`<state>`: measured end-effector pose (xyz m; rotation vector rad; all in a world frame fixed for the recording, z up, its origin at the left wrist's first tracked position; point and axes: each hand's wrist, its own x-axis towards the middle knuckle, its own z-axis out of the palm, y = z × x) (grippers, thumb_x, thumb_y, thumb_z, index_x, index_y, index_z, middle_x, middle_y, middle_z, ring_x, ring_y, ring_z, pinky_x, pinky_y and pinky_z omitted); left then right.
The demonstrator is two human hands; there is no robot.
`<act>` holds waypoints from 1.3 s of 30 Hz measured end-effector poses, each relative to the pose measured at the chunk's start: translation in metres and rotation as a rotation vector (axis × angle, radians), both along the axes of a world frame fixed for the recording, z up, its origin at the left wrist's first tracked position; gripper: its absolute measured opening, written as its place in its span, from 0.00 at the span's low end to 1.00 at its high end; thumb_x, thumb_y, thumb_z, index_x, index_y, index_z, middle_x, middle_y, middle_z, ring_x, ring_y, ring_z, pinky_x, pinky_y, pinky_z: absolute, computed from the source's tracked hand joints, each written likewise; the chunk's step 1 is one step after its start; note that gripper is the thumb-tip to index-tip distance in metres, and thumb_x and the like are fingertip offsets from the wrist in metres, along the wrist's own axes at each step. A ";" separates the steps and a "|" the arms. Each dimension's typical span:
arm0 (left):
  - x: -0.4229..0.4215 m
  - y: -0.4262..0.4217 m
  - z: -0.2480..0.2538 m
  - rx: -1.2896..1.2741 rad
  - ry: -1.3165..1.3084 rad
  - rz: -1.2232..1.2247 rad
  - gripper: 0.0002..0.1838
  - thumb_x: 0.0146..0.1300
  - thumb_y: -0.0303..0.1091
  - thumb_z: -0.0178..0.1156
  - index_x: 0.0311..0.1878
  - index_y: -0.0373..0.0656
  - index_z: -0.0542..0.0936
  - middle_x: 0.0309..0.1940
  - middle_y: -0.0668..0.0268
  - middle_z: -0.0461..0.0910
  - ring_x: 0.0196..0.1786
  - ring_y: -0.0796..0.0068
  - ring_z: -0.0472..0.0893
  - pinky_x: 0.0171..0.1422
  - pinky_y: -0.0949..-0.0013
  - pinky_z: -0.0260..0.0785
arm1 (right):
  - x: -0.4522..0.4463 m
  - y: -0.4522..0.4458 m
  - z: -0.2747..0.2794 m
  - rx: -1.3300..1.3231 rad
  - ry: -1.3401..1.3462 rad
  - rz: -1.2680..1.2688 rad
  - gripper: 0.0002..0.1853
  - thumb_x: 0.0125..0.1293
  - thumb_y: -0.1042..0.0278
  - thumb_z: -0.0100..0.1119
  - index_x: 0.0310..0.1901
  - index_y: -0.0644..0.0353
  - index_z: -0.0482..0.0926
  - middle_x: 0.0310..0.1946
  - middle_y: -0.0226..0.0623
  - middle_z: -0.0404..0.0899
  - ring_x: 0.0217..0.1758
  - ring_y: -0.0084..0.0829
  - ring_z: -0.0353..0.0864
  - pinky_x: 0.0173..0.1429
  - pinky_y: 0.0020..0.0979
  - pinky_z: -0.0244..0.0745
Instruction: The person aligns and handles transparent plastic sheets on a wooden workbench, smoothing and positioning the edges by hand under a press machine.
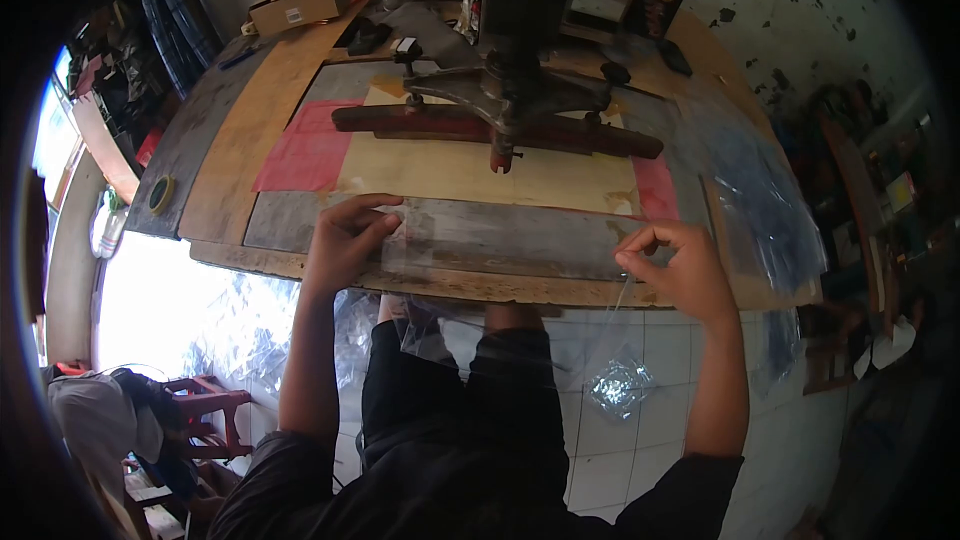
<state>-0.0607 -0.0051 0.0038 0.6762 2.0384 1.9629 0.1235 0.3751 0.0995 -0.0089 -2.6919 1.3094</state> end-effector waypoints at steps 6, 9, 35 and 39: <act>0.000 0.000 -0.002 0.020 -0.024 -0.007 0.14 0.76 0.29 0.69 0.61 0.36 0.86 0.40 0.64 0.93 0.44 0.86 0.84 0.50 0.76 0.77 | -0.007 0.005 -0.006 -0.011 -0.071 -0.061 0.06 0.66 0.73 0.77 0.35 0.63 0.87 0.34 0.31 0.90 0.38 0.19 0.83 0.48 0.27 0.78; -0.001 -0.001 -0.001 -0.007 -0.033 -0.009 0.14 0.76 0.29 0.70 0.61 0.36 0.86 0.39 0.64 0.93 0.44 0.87 0.84 0.51 0.77 0.77 | -0.011 0.008 -0.007 -0.027 -0.077 -0.066 0.07 0.66 0.73 0.78 0.35 0.63 0.86 0.34 0.30 0.90 0.38 0.19 0.83 0.47 0.26 0.78; -0.004 0.002 -0.003 -0.047 -0.030 -0.015 0.16 0.76 0.29 0.69 0.63 0.33 0.84 0.39 0.60 0.93 0.42 0.81 0.89 0.50 0.74 0.82 | -0.016 0.014 -0.001 -0.100 -0.194 -0.050 0.10 0.68 0.72 0.78 0.37 0.63 0.83 0.33 0.29 0.87 0.36 0.16 0.83 0.44 0.25 0.78; -0.004 0.002 -0.003 -0.046 -0.029 -0.012 0.16 0.76 0.29 0.69 0.63 0.33 0.84 0.39 0.61 0.93 0.41 0.83 0.89 0.48 0.75 0.81 | -0.016 0.014 0.000 -0.096 -0.199 -0.056 0.10 0.68 0.72 0.78 0.36 0.63 0.83 0.33 0.29 0.87 0.37 0.16 0.83 0.44 0.24 0.78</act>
